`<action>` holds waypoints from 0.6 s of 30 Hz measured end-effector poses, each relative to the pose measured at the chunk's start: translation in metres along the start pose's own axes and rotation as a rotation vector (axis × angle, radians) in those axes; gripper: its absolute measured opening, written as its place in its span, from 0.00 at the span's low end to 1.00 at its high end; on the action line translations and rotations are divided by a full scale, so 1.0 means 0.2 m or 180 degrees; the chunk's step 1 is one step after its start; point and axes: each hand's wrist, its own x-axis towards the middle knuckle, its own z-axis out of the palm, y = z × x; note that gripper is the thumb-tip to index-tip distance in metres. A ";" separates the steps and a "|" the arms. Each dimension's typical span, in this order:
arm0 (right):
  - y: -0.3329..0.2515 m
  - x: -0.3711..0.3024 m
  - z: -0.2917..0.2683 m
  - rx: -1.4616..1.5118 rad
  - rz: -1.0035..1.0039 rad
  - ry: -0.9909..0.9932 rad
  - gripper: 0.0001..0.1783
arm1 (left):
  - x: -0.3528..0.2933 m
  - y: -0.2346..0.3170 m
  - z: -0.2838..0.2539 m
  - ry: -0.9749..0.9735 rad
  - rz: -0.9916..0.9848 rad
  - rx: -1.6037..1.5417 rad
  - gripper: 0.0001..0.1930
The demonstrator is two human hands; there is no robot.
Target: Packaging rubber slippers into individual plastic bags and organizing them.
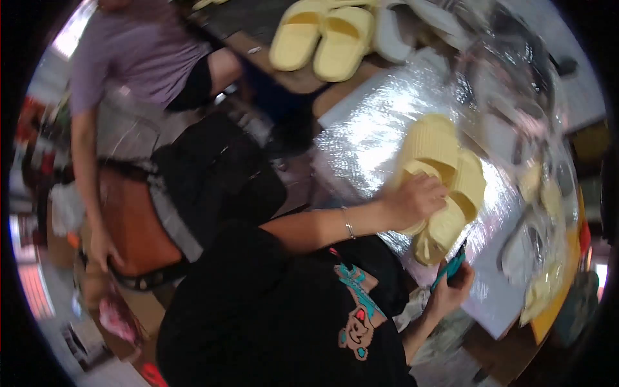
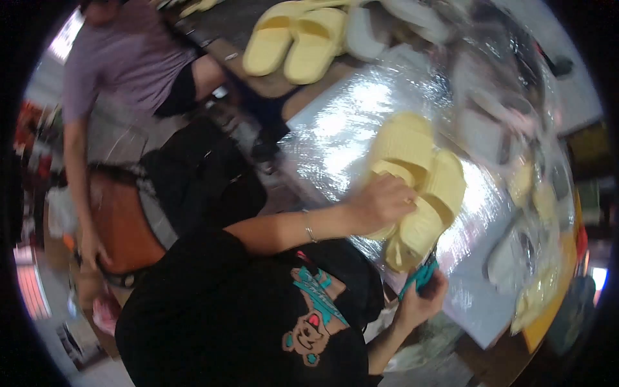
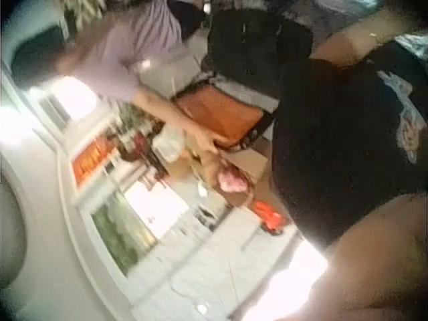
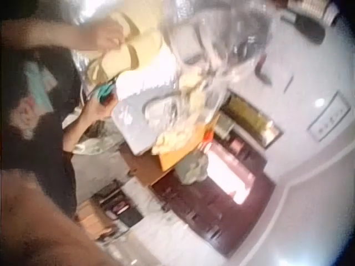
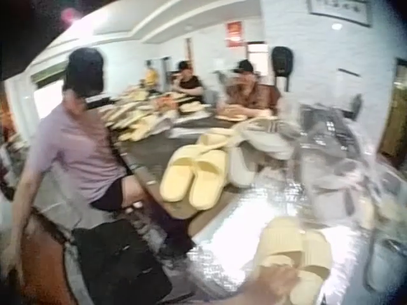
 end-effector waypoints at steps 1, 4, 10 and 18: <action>0.01 -0.02 0.00 0.0060 0.0064 -0.0164 0.21 | -0.02 0.03 0.00 0.0041 -0.0133 0.0043 0.08; -0.02 -0.02 0.02 0.0324 0.0220 -0.0573 0.18 | -0.07 0.07 0.00 0.0138 -0.0430 0.0144 0.07; 0.01 0.02 -0.04 -0.0174 0.0040 -0.0725 0.16 | -0.10 0.14 0.07 0.0297 -0.0742 0.0089 0.06; 0.05 -0.03 -0.21 -0.0363 0.0624 -0.1066 0.31 | -0.08 0.14 0.05 0.0365 -0.0817 -0.0270 0.11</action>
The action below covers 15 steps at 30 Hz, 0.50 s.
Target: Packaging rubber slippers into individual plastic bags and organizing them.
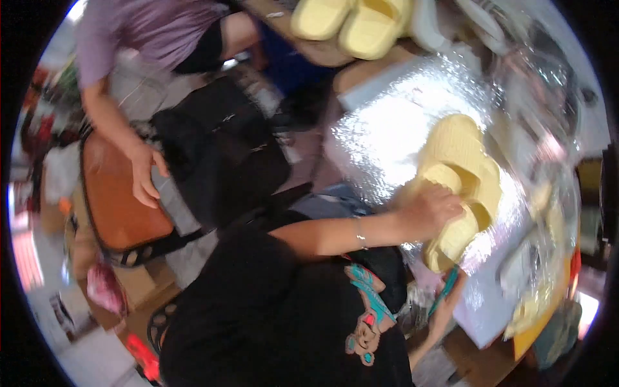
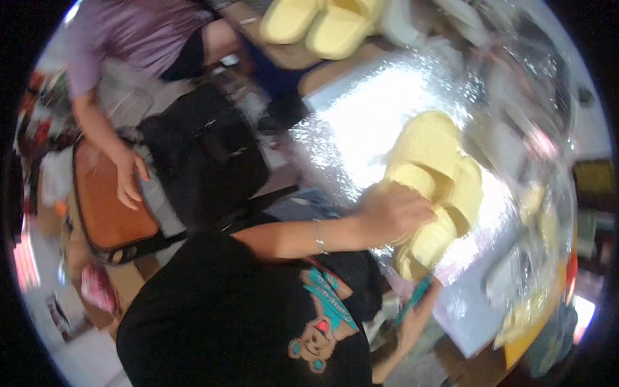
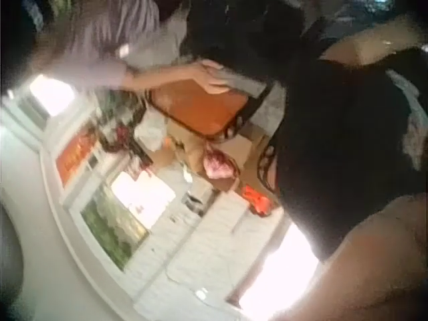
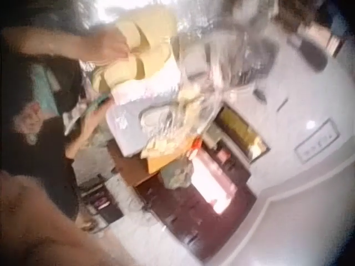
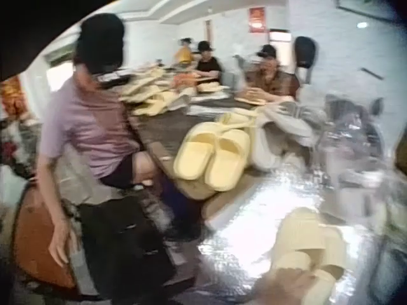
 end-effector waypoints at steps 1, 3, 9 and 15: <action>-0.05 0.01 0.01 -0.0924 -0.0351 -0.0237 0.31 | 0.00 -0.02 -0.01 0.0039 0.0070 0.0195 0.10; -0.28 0.05 0.05 -0.0630 0.0197 -0.0818 0.23 | 0.04 -0.02 -0.07 0.0015 0.0079 0.0143 0.10; -0.31 0.08 0.02 -0.0815 0.0121 -0.0697 0.23 | 0.07 0.00 -0.09 -0.0214 0.0156 -0.0034 0.07; -0.36 0.16 0.05 -0.0894 -0.0163 -0.0811 0.21 | 0.05 0.00 -0.11 -0.0166 0.0250 0.0144 0.08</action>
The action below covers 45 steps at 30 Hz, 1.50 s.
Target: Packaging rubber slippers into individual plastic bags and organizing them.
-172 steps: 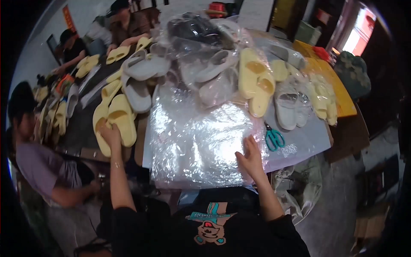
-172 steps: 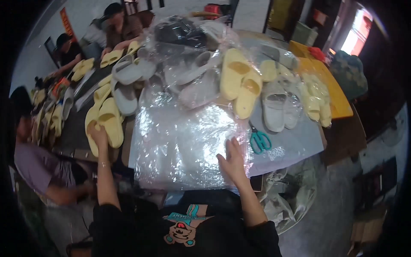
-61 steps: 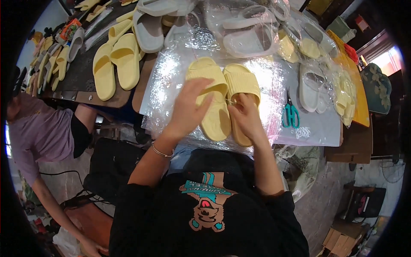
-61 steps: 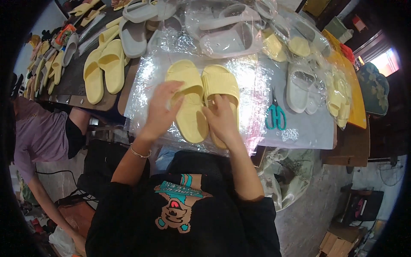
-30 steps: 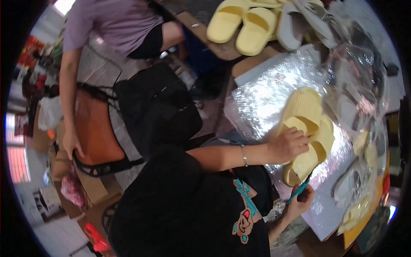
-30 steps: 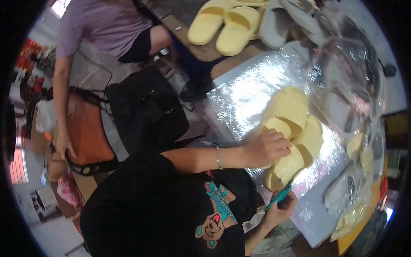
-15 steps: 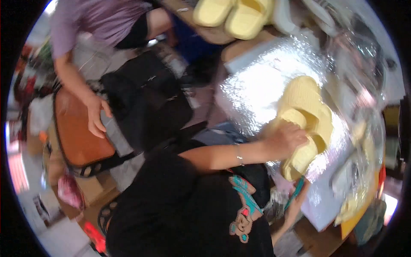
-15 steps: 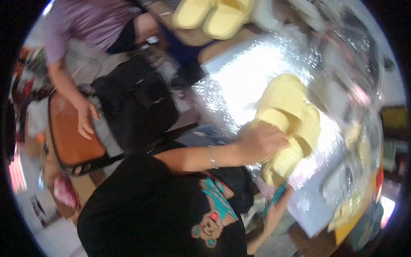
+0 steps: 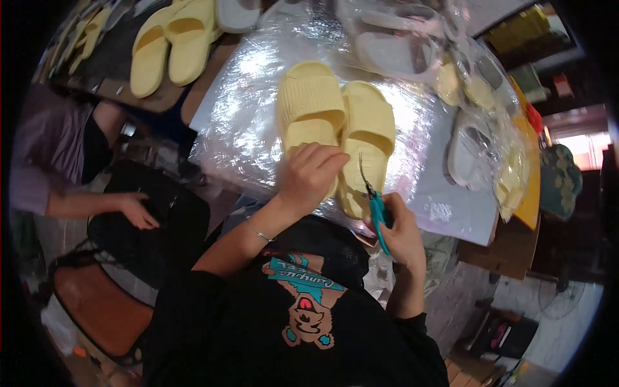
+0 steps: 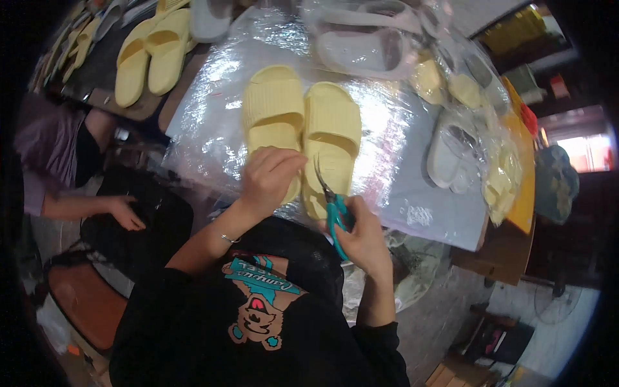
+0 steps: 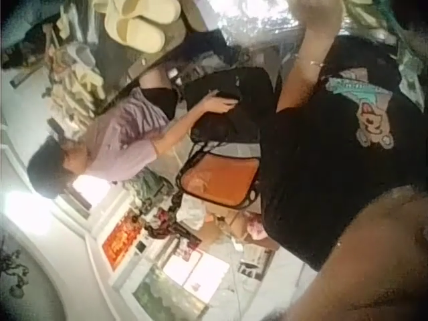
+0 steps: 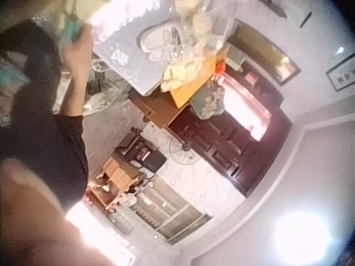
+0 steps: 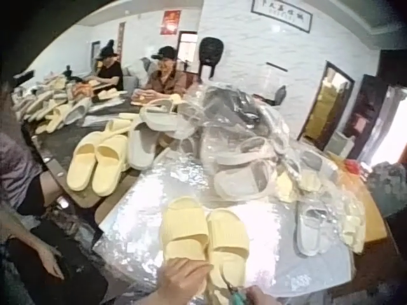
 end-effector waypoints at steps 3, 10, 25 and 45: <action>0.06 -0.02 -0.02 0.0544 0.0288 0.0154 0.11 | -0.02 -0.01 0.03 0.0069 0.0018 -0.0134 0.10; 0.85 0.30 -0.60 -0.1751 0.0290 0.2134 0.23 | -0.07 0.06 0.09 0.0454 0.0004 0.0038 0.11; -0.09 0.39 0.12 -0.1184 -0.2246 0.1048 0.17 | -0.07 0.10 0.06 0.0966 -0.0196 -0.0255 0.09; -0.13 0.34 0.19 0.2384 -0.0103 -0.0135 0.12 | -0.08 0.10 -0.06 0.0102 0.0332 -0.0425 0.14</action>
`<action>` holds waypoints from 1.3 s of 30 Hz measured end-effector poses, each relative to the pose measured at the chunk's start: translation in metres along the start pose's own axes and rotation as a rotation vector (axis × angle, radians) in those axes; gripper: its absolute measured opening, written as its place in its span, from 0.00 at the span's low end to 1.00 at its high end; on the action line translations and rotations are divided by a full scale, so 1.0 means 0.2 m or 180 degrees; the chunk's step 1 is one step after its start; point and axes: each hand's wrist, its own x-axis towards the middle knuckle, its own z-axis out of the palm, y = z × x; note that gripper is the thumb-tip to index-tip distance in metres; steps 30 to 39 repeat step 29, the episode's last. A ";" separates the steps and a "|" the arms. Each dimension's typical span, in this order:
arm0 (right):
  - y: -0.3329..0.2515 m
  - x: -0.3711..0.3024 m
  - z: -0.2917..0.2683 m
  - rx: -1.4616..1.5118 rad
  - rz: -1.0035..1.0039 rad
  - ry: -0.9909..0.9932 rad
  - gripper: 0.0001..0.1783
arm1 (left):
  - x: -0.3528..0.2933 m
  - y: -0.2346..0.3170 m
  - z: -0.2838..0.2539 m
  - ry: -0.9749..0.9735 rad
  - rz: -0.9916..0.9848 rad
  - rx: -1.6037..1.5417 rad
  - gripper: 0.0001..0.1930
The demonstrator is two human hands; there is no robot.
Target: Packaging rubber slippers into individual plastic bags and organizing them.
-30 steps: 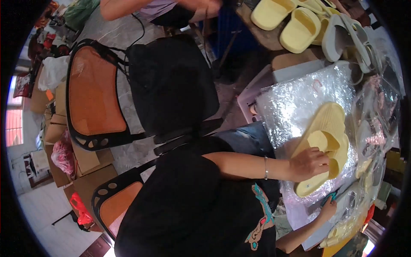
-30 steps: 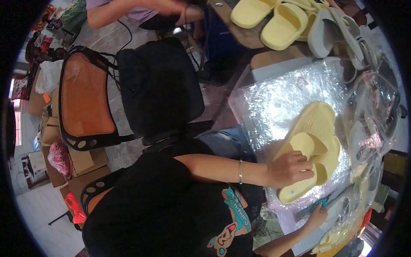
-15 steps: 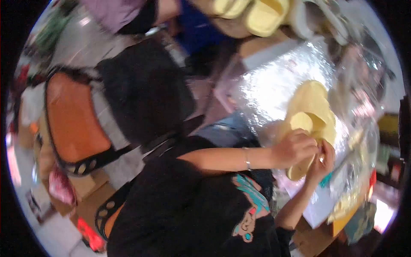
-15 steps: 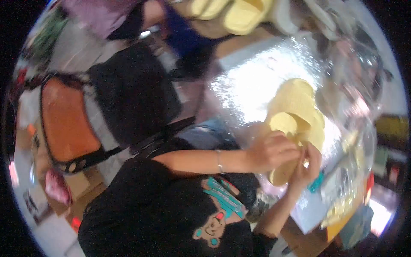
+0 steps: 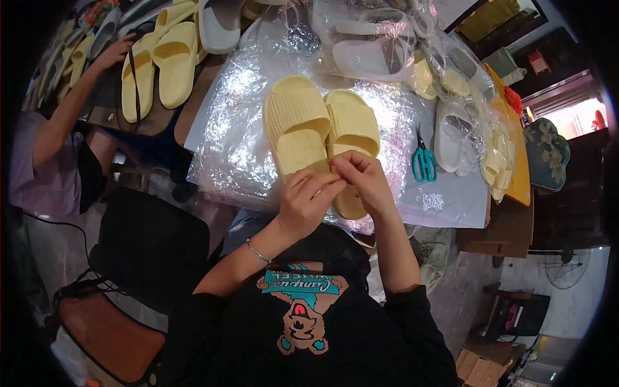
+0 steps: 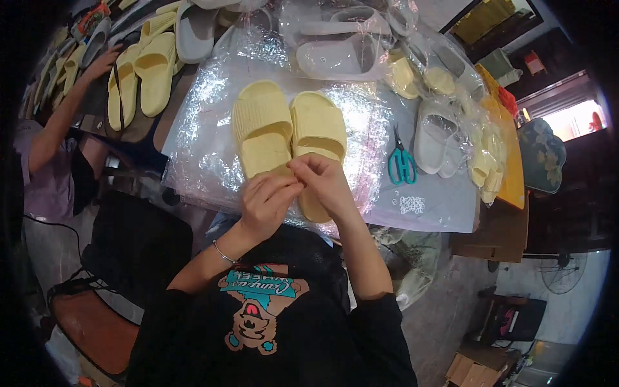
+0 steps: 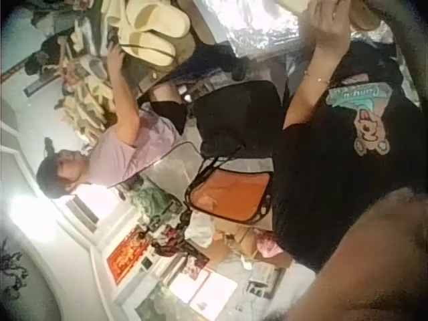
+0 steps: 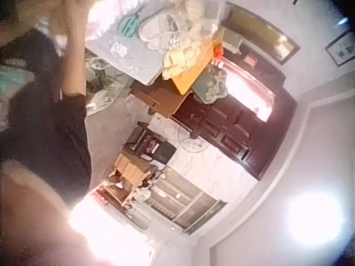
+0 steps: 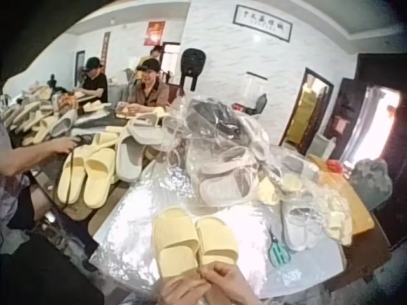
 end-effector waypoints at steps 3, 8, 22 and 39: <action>0.01 0.00 -0.02 -0.0126 -0.0453 0.0195 0.09 | 0.02 0.01 -0.02 -0.0025 0.0131 0.0030 0.11; -0.13 -0.29 -0.28 0.0119 -0.1722 0.0914 0.07 | 0.04 -0.02 0.00 -0.0949 -0.0223 0.0240 0.25; 1.86 -0.87 -1.23 -0.1328 0.2061 0.1853 0.18 | -1.36 -0.43 -0.93 -0.2717 -0.2188 0.0878 0.17; 2.70 -1.41 -1.81 -0.0595 0.0273 -0.1480 0.33 | -1.42 -0.62 -0.66 -0.5904 0.0034 0.1753 0.40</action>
